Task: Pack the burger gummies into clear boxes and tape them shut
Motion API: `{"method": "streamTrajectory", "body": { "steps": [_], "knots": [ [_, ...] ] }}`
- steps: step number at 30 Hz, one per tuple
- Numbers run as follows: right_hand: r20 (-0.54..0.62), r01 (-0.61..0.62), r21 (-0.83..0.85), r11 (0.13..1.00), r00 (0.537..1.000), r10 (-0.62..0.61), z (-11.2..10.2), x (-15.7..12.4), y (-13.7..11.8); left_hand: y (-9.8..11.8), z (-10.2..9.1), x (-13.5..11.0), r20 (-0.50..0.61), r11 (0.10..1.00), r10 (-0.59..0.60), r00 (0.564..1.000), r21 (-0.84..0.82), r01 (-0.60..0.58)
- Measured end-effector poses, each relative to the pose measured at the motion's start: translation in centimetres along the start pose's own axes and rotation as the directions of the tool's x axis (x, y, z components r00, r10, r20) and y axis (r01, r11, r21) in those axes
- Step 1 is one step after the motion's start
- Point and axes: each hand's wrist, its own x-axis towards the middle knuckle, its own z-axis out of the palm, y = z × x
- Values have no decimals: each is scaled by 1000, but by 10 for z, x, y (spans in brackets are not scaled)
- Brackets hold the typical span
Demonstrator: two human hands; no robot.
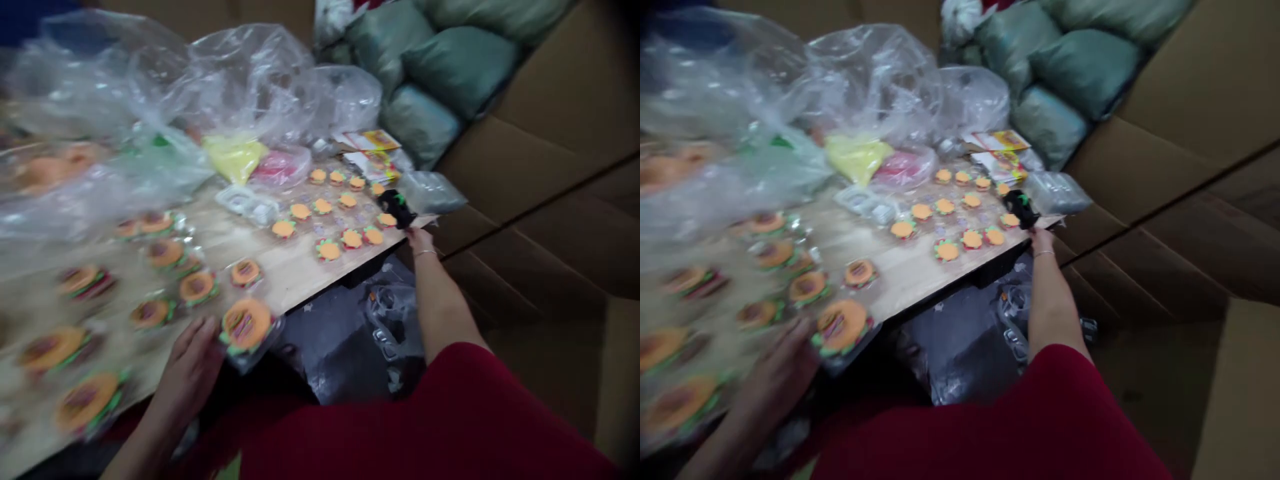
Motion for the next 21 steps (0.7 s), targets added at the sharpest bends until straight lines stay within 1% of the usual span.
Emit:
{"method": "streamTrajectory", "body": {
  "steps": [2, 3, 5, 6, 7, 8, 9, 10, 11, 12, 13, 14, 15, 16, 18, 21],
  "knots": [
    [58, 29, 6, 1000, 998, -30, 2, -22, -3, 3, -11, 3, -42, 996, -63, 997, -69, 60],
    [102, 47, 18, 999, 994, -49, 6, -35, -3, 7, -16, 5, -62, 985, -91, 994, -155, 81],
    [225, 83, 65, 994, 970, -95, 17, -72, 5, 18, -24, 8, -134, 973, -76, 988, -229, 44],
    [309, 90, 95, 991, 944, -115, 24, -98, 13, 22, -27, 10, -174, 969, -44, 984, -248, 0],
    [401, 86, 125, 989, 907, -129, 30, -130, 23, 26, -30, 10, -205, 968, -2, 979, -247, -50],
    [544, 66, 156, 986, 827, -142, 35, -167, 35, 29, -32, 11, -219, 964, 39, 975, -249, -95],
    [673, 38, 164, 986, 726, -139, 40, -207, 48, 31, -34, 11, -221, 958, 78, 972, -253, -134],
    [780, 7, 158, 987, 612, -129, 44, -247, 60, 33, -36, 10, -214, 953, 107, 971, -255, -162],
    [902, -36, 175, 984, 407, -146, 49, -287, 71, 34, -38, 9, -206, 950, 126, 970, -256, -178],
    [965, -89, 170, 981, 216, -148, 53, -323, 80, 35, -40, 7, -201, 949, 135, 970, -256, -185],
    [985, -137, 162, 977, 74, -153, 58, -354, 86, 36, -42, 5, -206, 948, 140, 969, -255, -191],
    [988, -153, 149, 977, -8, -152, 62, -379, 91, 38, -45, 2, -221, 947, 144, 965, -253, -199],
    [987, -153, 141, 978, -56, -151, 67, -398, 93, 39, -48, -1, -243, 946, 148, 959, -249, -209],
    [986, -140, 134, 981, -78, -146, 71, -412, 95, 42, -51, -4, -270, 944, 154, 951, -245, -223],
    [988, -85, 121, 989, -90, -128, 77, -427, 95, 45, -59, -9, -324, 938, 168, 931, -239, -252],
    [991, 12, 96, 995, -98, -95, 82, -438, 93, 49, -72, -16, -379, 935, 165, 911, -232, -267]
  ]
}}
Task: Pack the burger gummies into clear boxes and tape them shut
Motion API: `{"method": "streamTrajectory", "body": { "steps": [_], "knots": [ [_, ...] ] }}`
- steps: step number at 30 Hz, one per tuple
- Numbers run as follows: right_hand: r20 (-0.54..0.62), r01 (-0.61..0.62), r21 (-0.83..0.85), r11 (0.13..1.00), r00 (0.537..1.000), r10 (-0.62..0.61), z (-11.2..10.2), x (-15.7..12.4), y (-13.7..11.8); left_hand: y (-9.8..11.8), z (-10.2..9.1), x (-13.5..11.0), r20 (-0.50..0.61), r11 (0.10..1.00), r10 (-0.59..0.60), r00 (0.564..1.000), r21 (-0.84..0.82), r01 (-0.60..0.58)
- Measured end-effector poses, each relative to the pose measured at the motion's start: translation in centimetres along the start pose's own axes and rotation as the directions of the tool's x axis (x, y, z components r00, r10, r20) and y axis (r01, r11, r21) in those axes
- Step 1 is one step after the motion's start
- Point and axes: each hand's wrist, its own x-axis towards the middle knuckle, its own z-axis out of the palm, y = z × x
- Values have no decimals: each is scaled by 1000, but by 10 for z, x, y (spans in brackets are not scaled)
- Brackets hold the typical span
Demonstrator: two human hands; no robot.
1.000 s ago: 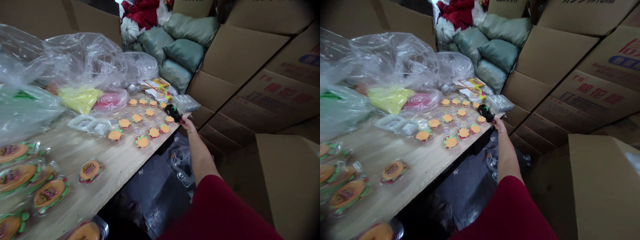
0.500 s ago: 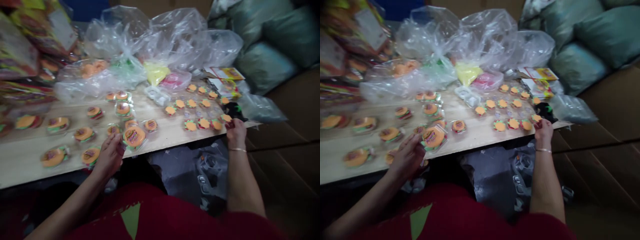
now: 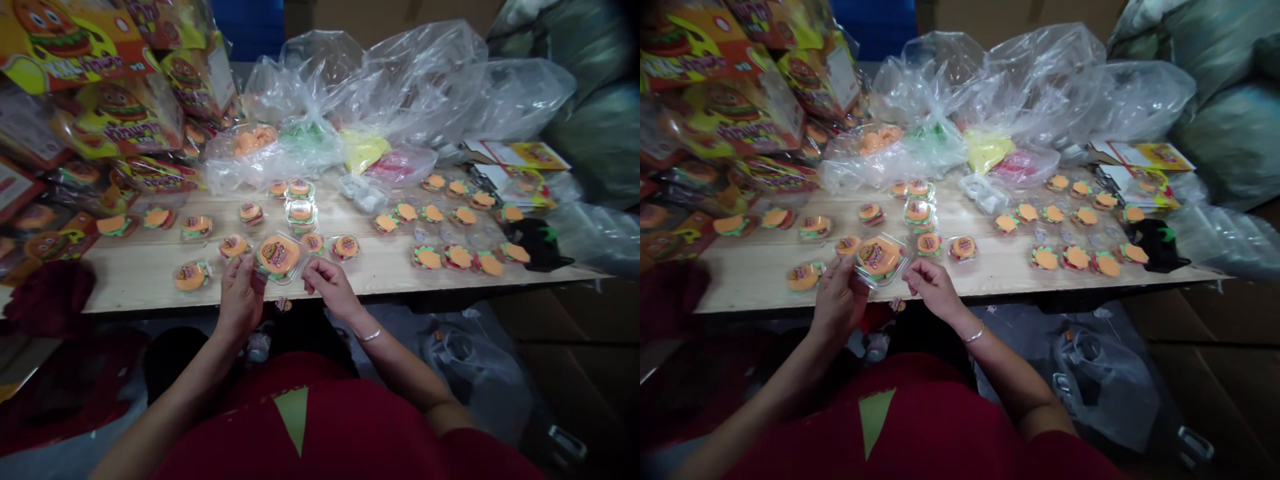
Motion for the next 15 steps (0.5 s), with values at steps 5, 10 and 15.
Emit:
{"method": "streamTrajectory", "body": {
  "steps": [5, 10, 15],
  "knots": [
    [6, -50, -109, 993, 999, 51, 16, 3, -1, 6, -16, -2, -25, 1000, 21, 999, 3, -21],
    [-23, -138, -98, 985, 990, 137, 28, 7, 8, 7, -27, -3, 15, 998, 61, 998, -14, -60],
    [-303, -10, -209, 978, 951, -55, 39, 3, 11, 7, -36, 2, -93, 994, 92, 991, -50, -97]
  ]
}}
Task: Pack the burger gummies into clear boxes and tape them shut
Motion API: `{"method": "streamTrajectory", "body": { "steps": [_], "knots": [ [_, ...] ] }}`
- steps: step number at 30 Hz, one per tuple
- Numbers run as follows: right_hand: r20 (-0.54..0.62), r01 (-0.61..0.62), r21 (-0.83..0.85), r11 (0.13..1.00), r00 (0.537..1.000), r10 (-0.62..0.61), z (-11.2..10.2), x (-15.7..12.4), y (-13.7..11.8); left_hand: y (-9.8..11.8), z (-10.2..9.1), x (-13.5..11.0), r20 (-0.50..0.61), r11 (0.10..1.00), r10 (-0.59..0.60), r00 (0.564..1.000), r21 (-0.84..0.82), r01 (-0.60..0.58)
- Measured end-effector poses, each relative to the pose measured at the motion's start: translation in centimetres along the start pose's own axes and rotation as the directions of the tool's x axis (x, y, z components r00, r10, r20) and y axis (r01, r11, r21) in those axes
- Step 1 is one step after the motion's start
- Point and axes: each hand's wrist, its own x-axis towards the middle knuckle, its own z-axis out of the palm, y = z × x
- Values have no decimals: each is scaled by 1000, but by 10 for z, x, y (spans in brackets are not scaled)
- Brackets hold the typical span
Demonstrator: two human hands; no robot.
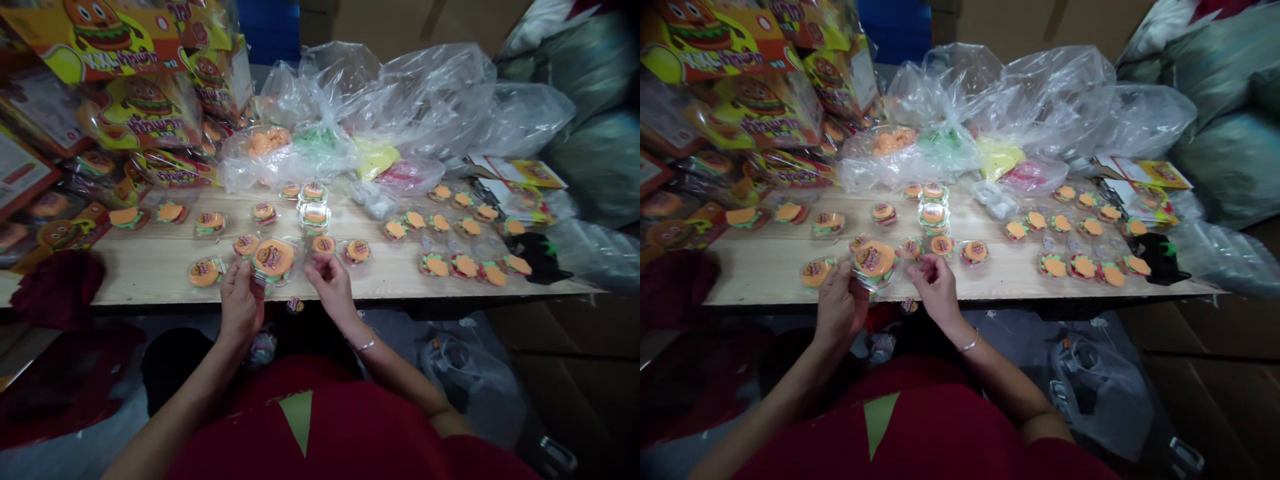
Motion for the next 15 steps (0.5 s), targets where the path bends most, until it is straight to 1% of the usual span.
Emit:
{"method": "streamTrajectory", "body": {
  "steps": [1, 2, 4, 6, 9, 12, 14, 15],
  "knots": [
    [-35, 39, -35, 999, 999, -40, 1, -2, -2, 0, -2, 1, -24, 1000, 3, 1000, -8, -3],
    [-36, 63, -64, 996, 997, -66, 2, -4, -4, 0, -4, 2, -43, 1000, 3, 999, -12, -3],
    [27, 59, -82, 995, 998, -57, 6, -7, -8, 1, -8, 3, -61, 1000, -9, 998, -14, 9],
    [91, -9, -31, 999, 996, 12, 12, -6, -8, 2, -10, 3, -51, 1000, -25, 998, -4, 25],
    [155, -139, 132, 981, 981, 118, 22, -2, 0, 1, -14, 1, -23, 999, -40, 999, 16, 40],
    [237, -230, 259, 938, 957, 169, 29, -2, 10, -5, -19, -6, -29, 995, -98, 995, 29, 99],
    [286, -277, 303, 912, 939, 190, 29, -7, 16, -10, -22, -14, -38, 989, -142, 989, 47, 143],
    [290, -294, 327, 898, 936, 201, 26, -9, 20, -12, -24, -17, -25, 984, -158, 987, 80, 159]
  ]
}}
